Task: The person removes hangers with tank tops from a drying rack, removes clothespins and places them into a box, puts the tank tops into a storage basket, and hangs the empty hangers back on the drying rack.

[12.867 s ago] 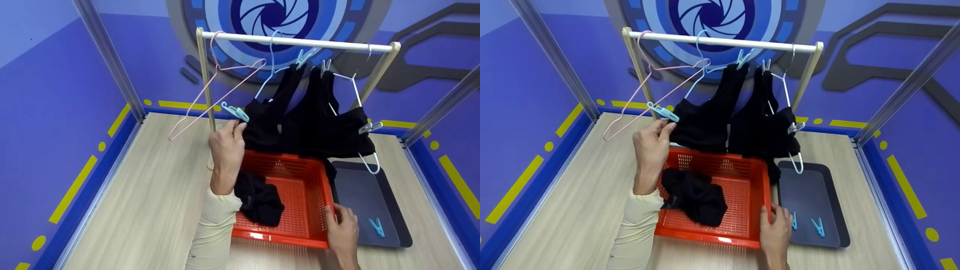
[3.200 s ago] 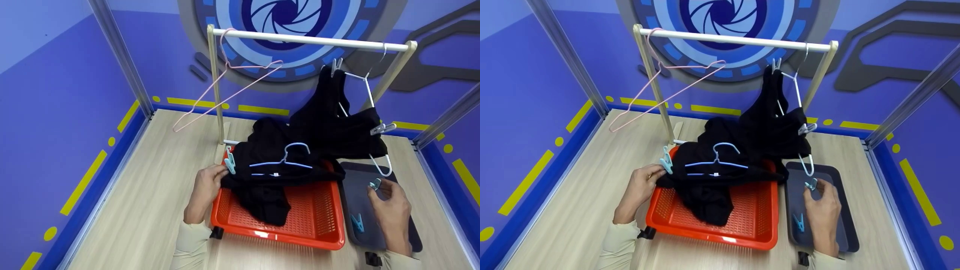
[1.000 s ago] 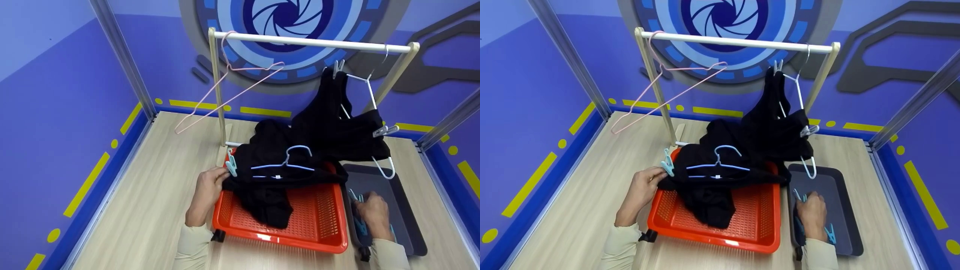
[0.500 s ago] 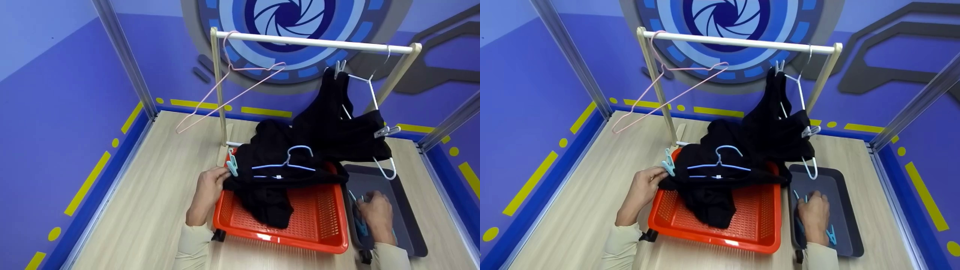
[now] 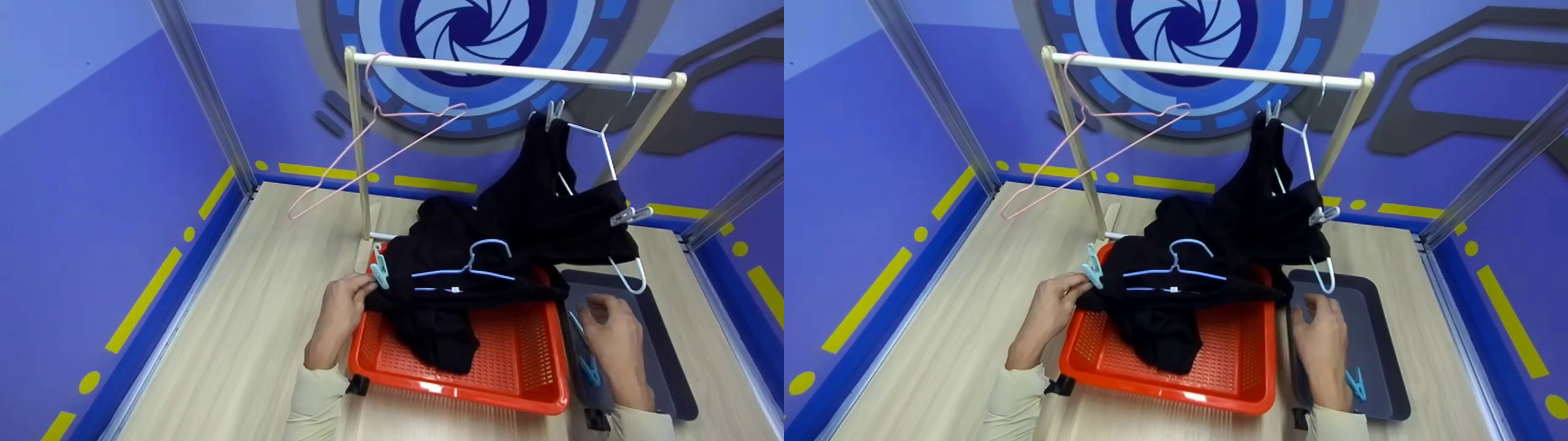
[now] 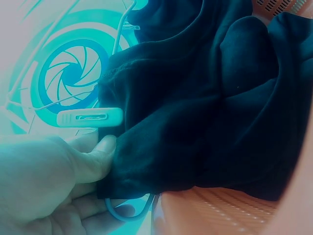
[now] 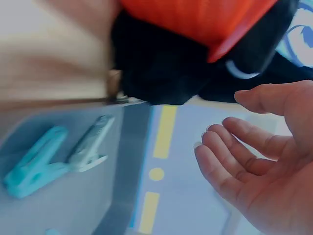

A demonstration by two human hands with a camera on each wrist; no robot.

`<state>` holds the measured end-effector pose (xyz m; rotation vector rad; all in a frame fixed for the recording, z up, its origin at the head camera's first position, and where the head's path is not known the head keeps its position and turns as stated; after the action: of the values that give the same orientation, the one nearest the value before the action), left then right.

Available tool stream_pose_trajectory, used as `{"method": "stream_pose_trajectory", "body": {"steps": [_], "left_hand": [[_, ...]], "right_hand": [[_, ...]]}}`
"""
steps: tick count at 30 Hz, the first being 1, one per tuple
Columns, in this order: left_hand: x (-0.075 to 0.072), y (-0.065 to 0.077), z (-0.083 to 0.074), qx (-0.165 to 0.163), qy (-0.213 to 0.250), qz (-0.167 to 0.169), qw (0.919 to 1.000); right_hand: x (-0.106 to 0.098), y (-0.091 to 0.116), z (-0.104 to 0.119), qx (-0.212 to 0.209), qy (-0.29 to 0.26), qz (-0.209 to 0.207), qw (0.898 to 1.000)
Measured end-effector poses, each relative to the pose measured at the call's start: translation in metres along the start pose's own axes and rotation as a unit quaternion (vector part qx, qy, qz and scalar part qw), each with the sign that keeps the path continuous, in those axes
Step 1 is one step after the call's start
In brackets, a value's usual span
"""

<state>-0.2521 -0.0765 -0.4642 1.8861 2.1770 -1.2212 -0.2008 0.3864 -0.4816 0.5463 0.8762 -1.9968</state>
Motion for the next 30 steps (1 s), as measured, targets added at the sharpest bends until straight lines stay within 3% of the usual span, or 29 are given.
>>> {"method": "stream_pose_trajectory", "body": {"steps": [6,13,23,30], "left_hand": [[0.000,0.001,0.000,0.001,-0.002,-0.002,1.0000],[0.000,0.001,0.001,-0.004,0.000,-0.005,1.0000],[0.000,-0.004,-0.002,0.009,-0.003,-0.014,0.9999],[0.000,0.000,-0.001,0.000,0.000,-0.011,0.9999]], "right_hand": [[-0.011,0.006,0.042,-0.081,-0.021,-0.046,0.995],[-0.010,0.023,0.090,-0.200,-0.064,-0.073,0.975],[0.022,0.045,0.145,-0.291,-0.117,-0.028,0.949],[0.040,0.063,0.168,-0.301,-0.151,0.012,0.942]]}}
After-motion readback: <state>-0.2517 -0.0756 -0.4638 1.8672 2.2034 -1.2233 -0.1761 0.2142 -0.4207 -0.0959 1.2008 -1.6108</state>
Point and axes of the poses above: each hand's wrist, its own y-axis away from the middle knuckle, its own x-axis out of the palm, z = x × y, the point moved 10 cm from there along -y, towards the middle knuckle, and after that the axes turned 7 degrees about -z, right-handed, at the moved point
